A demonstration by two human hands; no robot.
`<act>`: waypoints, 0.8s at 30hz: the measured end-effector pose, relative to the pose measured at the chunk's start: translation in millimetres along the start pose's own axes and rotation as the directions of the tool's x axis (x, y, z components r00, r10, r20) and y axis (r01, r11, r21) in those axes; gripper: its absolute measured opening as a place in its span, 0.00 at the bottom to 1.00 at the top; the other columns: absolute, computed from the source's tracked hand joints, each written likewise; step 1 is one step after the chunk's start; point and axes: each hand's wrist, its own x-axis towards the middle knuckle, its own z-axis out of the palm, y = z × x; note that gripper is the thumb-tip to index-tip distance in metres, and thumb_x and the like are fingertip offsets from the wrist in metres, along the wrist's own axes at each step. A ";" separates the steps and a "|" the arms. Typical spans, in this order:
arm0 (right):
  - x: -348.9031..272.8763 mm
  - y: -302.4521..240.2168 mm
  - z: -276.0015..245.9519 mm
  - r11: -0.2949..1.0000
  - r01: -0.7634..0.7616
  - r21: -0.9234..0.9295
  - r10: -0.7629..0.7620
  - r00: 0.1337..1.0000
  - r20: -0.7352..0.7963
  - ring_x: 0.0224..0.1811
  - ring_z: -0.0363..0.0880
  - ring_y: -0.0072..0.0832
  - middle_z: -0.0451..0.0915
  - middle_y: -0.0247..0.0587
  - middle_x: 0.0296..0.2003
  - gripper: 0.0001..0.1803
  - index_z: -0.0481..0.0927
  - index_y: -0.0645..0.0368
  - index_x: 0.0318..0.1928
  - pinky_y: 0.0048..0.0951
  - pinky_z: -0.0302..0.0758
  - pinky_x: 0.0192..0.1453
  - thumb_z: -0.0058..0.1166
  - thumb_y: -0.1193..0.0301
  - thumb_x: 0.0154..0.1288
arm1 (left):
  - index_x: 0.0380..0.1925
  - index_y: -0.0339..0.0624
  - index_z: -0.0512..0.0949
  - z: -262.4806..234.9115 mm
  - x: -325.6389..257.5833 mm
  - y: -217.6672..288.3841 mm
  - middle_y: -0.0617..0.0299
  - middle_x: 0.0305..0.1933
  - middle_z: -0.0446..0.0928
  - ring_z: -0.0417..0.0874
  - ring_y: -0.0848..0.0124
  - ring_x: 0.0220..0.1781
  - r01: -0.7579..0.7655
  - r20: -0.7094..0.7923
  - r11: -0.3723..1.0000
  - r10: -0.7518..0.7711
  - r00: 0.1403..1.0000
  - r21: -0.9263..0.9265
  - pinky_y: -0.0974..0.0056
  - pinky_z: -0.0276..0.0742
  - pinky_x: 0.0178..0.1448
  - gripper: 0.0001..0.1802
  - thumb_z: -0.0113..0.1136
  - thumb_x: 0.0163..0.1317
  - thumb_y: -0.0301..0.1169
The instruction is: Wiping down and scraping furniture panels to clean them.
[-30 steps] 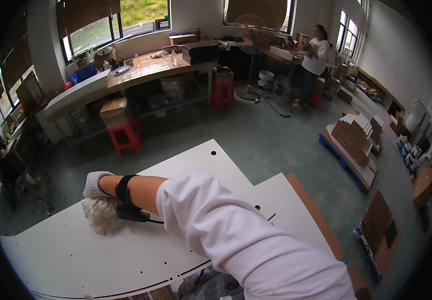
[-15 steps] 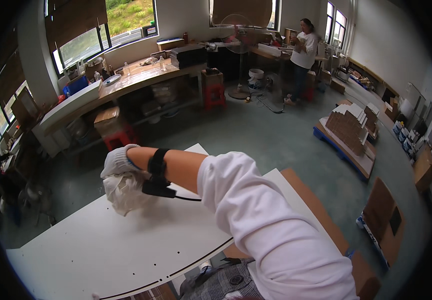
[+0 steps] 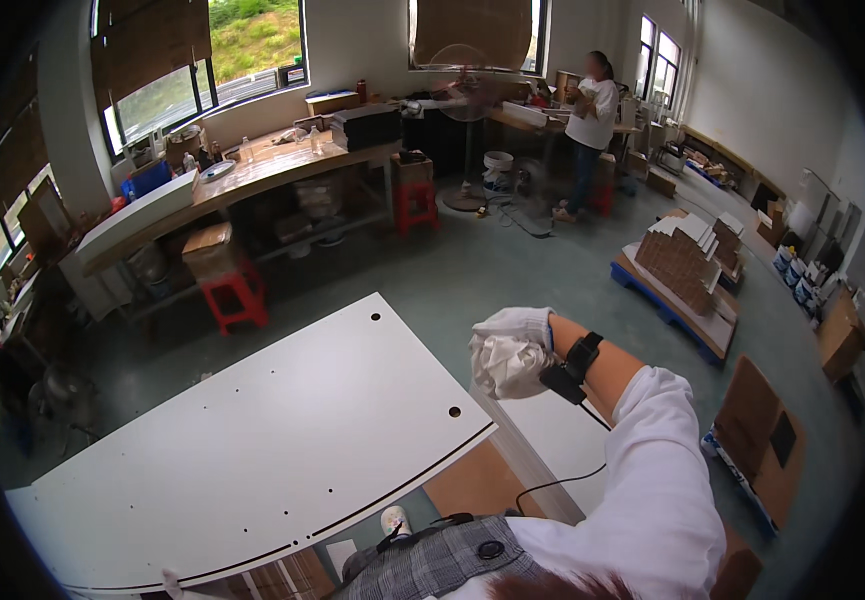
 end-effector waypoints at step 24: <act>-16.3 -4.3 137.7 0.923 0.188 0.335 -0.304 0.891 0.337 0.39 0.80 0.23 0.80 0.45 0.41 0.28 0.74 0.71 0.50 0.25 0.79 0.44 0.58 0.55 0.64 | 0.65 0.32 0.61 -58.3 28.7 26.1 0.47 0.66 0.64 0.66 0.54 0.65 0.010 -0.123 0.999 -0.014 0.992 -0.034 0.53 0.61 0.68 0.38 0.50 0.64 0.50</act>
